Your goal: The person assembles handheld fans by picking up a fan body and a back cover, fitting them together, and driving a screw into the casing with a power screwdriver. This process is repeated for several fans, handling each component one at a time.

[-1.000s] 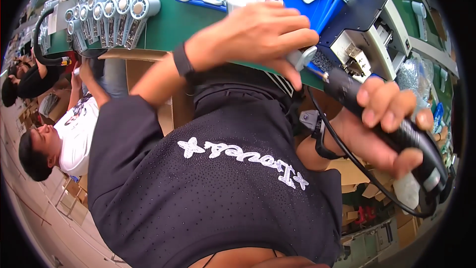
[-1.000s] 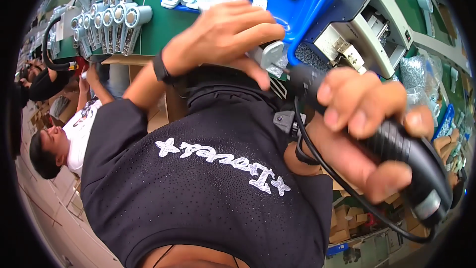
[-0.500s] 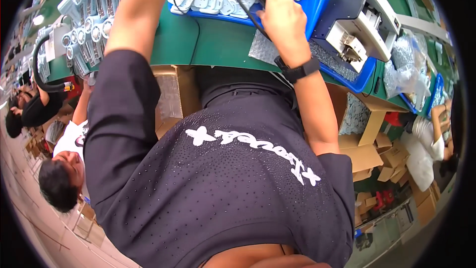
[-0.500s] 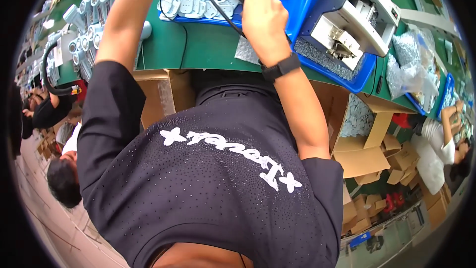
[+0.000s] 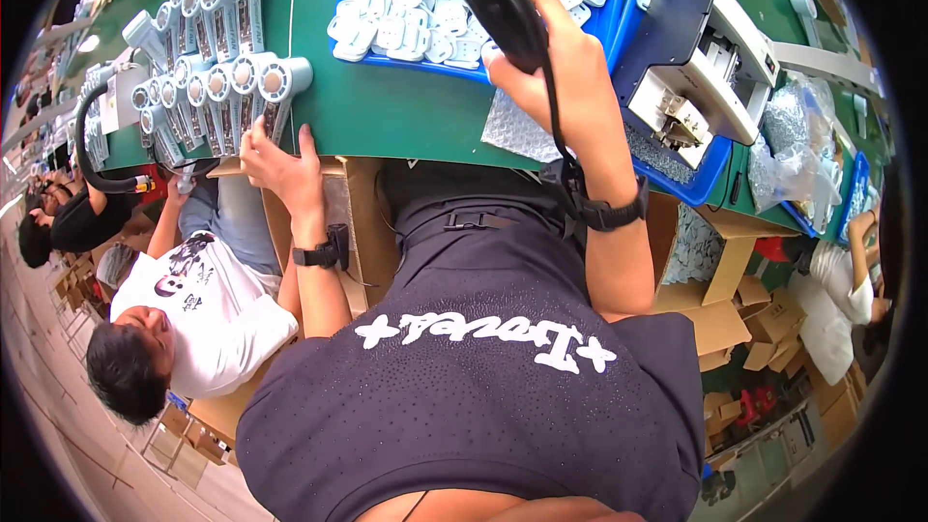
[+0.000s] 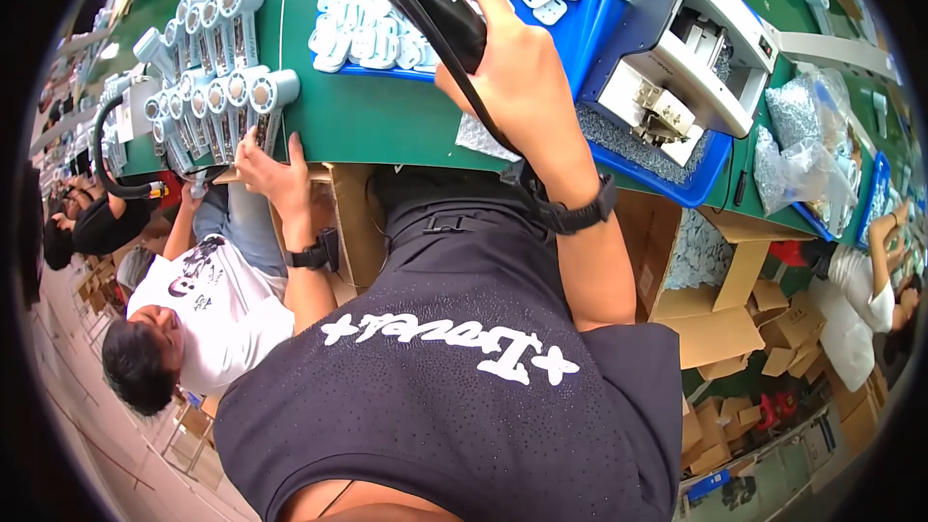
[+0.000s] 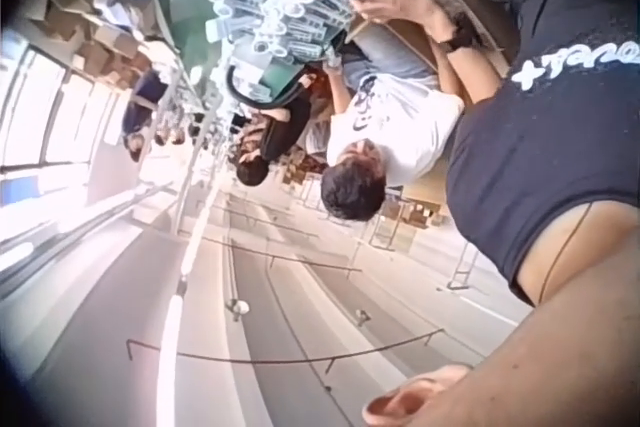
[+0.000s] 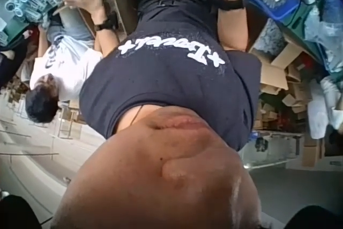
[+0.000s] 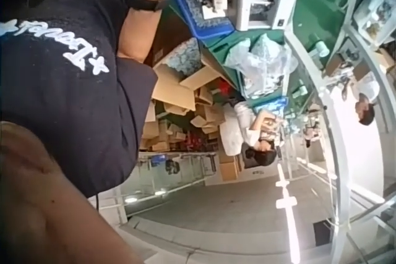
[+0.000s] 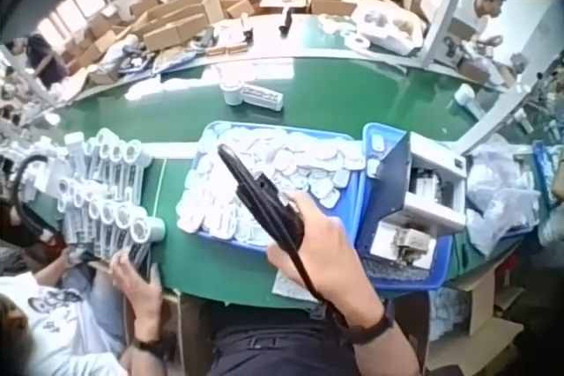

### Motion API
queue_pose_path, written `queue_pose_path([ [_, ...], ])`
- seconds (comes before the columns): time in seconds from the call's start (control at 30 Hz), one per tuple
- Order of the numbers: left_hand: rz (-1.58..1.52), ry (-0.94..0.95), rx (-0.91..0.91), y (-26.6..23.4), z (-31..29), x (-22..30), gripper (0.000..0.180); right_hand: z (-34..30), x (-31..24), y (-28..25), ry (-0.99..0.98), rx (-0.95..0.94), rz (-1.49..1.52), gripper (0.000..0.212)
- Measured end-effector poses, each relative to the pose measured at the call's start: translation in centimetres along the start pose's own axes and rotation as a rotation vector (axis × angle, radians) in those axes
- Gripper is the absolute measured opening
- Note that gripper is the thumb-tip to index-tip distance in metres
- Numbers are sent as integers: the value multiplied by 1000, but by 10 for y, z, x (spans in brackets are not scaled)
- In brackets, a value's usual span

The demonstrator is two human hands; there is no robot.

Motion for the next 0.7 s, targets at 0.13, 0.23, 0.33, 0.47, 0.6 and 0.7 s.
queue_pose_path([
  [0.13, 103, 122, -119, 0, 18, -29, 51, -27, -13, 6, -20, -33, 247, 59],
  [0.23, 37, 190, -181, -7, 28, -40, 51, -47, -14, 13, -32, -17, 381, 65],
  [0.33, -21, 269, -281, -24, 26, -32, 51, -65, -5, 19, -65, 32, 506, 73],
  [0.47, -244, 508, -42, -58, 17, 47, 51, -87, 10, 25, -36, 21, 629, 87],
  [0.6, -1092, 398, -56, -35, 8, 125, 75, -102, 7, 20, 70, -23, 891, 82],
  [0.7, -1647, 349, -592, -13, -5, 184, 102, -109, 4, 5, 119, -59, 964, 79],
])
Point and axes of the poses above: each hand's wrist, its own z-axis towards the middle knuckle, its own y-axis out of the palm, x = y × z, the point moved 3 cm from there along z, towards the middle knuckle, and after that the axes turned 11 degrees about -x, right-handed, at the moved point
